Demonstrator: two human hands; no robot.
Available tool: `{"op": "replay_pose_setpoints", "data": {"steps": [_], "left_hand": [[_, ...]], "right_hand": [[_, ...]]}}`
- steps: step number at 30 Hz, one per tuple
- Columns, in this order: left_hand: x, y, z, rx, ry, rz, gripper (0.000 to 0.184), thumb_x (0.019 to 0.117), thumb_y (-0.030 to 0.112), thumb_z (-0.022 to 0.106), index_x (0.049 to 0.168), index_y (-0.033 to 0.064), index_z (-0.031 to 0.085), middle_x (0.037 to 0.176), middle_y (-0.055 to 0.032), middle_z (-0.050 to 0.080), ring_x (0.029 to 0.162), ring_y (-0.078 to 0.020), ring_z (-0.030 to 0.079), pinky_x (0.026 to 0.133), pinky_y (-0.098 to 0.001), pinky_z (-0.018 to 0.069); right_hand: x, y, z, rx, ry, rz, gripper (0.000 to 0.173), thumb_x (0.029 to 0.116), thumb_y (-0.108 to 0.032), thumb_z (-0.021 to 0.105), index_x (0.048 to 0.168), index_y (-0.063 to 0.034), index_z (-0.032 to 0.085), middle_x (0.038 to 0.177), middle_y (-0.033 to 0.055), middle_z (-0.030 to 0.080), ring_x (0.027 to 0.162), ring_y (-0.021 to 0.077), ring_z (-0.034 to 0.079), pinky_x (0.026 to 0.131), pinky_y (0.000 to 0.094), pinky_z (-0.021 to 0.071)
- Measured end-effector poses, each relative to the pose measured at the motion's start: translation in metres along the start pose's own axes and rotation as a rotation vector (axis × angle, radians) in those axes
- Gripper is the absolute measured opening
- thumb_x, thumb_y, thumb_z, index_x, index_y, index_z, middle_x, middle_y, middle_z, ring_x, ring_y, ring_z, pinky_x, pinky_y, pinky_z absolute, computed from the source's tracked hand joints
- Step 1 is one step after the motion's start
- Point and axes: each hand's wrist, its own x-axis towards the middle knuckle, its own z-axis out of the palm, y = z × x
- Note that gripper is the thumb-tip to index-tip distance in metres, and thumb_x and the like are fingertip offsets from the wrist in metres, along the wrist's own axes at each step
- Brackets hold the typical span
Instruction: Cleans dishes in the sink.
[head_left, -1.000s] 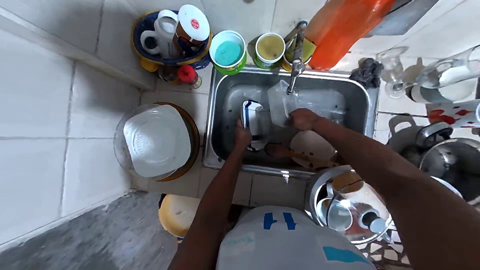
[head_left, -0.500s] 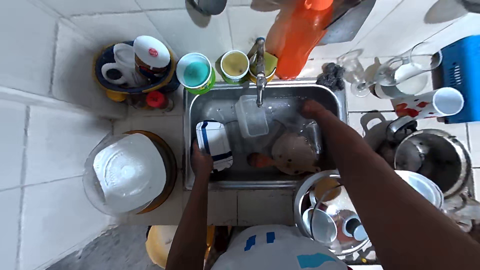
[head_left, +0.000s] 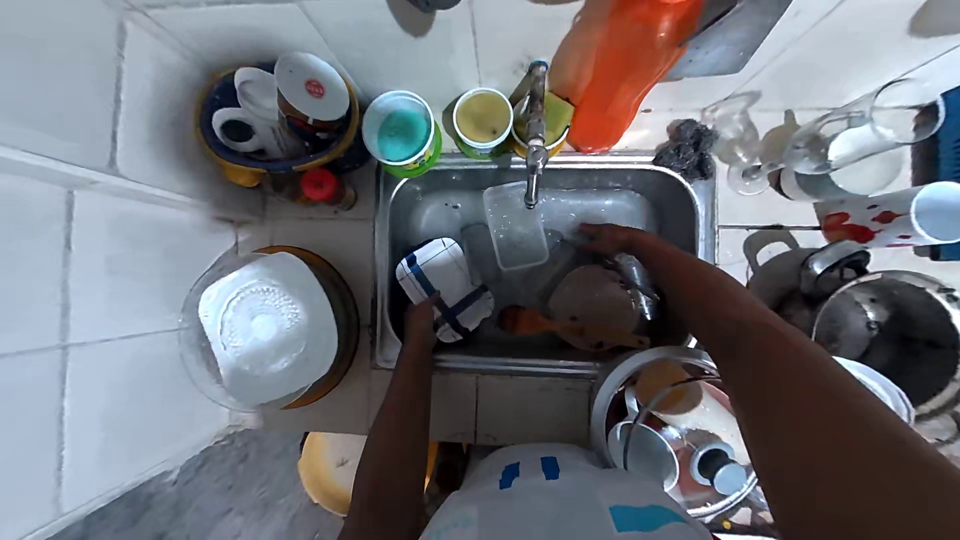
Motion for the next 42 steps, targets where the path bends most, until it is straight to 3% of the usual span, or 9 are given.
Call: {"op": "replay_pose_setpoints", "data": {"steps": [8,13,18,21,26,30,33,36,42], "left_hand": [[-0.004,0.002,0.036,-0.646,-0.411,-0.153,0.031,0.1010,0.024,0.050,0.128,0.0094,0.055,0.110,-0.0161,0.068,0.097,-0.0289,0.069,0.081,-0.0496,0.0591],[-0.003,-0.004,0.044,-0.716,-0.404,-0.121,0.028,0.0997,0.025,0.048,0.122,0.0104,0.056,0.105,-0.0143,0.069,0.092,-0.0274,0.069,0.076,-0.0482,0.0596],[-0.015,0.003,0.050,-0.484,-0.365,-0.194,0.022,0.0996,0.018,0.050,0.120,0.0094,0.054,0.099,-0.0120,0.065,0.085,-0.0230,0.066,0.072,-0.0420,0.0580],[-0.021,0.003,0.054,-0.391,-0.337,-0.208,0.026,0.1017,0.019,0.050,0.125,0.0078,0.054,0.102,-0.0133,0.064,0.088,-0.0232,0.066,0.074,-0.0414,0.0575],[-0.025,0.008,0.053,-0.156,-0.317,-0.121,0.031,0.1032,0.018,0.051,0.129,0.0022,0.055,0.112,-0.0178,0.063,0.096,-0.0262,0.063,0.080,-0.0431,0.0551],[-0.053,0.026,0.043,0.075,-0.167,0.053,0.029,0.1017,0.012,0.056,0.123,-0.0076,0.059,0.116,-0.0238,0.062,0.103,-0.0307,0.060,0.088,-0.0476,0.0511],[-0.083,0.049,0.025,0.217,-0.091,0.234,0.056,0.1005,0.007,0.057,0.153,0.0039,0.037,0.137,-0.0227,0.058,0.121,-0.0324,0.060,0.101,-0.0500,0.0495],[-0.104,0.071,0.006,0.487,-0.002,0.391,0.061,0.1048,0.017,0.052,0.160,0.0146,0.026,0.128,-0.0232,0.064,0.115,-0.0377,0.065,0.096,-0.0588,0.0524],[-0.130,0.102,0.005,0.566,0.063,0.560,0.055,0.1111,0.040,0.041,0.158,0.0157,0.028,0.112,-0.0252,0.068,0.099,-0.0429,0.069,0.085,-0.0631,0.0539]], "right_hand": [[0.027,0.039,0.023,0.111,0.006,0.054,0.043,0.0972,-0.025,0.069,0.138,-0.0141,0.062,0.129,0.0231,0.066,0.121,0.0427,0.062,0.100,0.0692,0.0456],[0.013,0.024,0.016,0.550,-0.005,0.065,0.021,0.0942,-0.013,0.062,0.111,-0.0018,0.066,0.089,0.0084,0.061,0.075,0.0154,0.057,0.066,0.0377,0.0497],[0.012,-0.027,-0.001,0.403,0.005,-0.008,0.040,0.0994,-0.009,0.061,0.133,0.0112,0.054,0.129,0.0302,0.059,0.120,0.0368,0.058,0.104,0.0545,0.0457],[0.020,-0.033,0.000,0.395,0.033,0.020,0.062,0.0969,-0.008,0.066,0.153,0.0005,0.042,0.150,0.0273,0.049,0.139,0.0402,0.048,0.115,0.0583,0.0373],[0.024,-0.022,-0.003,0.397,-0.024,0.115,0.045,0.0945,-0.024,0.072,0.125,0.0061,0.062,0.117,0.0245,0.067,0.106,0.0340,0.065,0.095,0.0548,0.0511],[0.011,-0.042,-0.003,0.273,-0.110,0.128,0.047,0.0985,-0.027,0.069,0.125,0.0108,0.061,0.120,0.0287,0.065,0.111,0.0386,0.063,0.101,0.0582,0.0470],[0.020,-0.037,-0.002,-0.006,-0.064,0.143,0.062,0.0972,-0.047,0.068,0.120,0.0102,0.065,0.122,0.0299,0.065,0.119,0.0437,0.061,0.104,0.0642,0.0434],[0.011,-0.045,-0.012,-0.352,0.045,0.187,0.063,0.0950,-0.059,0.063,0.114,0.0000,0.072,0.122,0.0279,0.067,0.120,0.0475,0.061,0.096,0.0739,0.0450],[-0.046,-0.097,-0.017,-0.246,0.499,-0.099,0.048,0.1034,-0.036,0.057,0.144,-0.0099,0.058,0.150,0.0274,0.049,0.126,0.0484,0.059,0.097,0.0679,0.0499]]}}
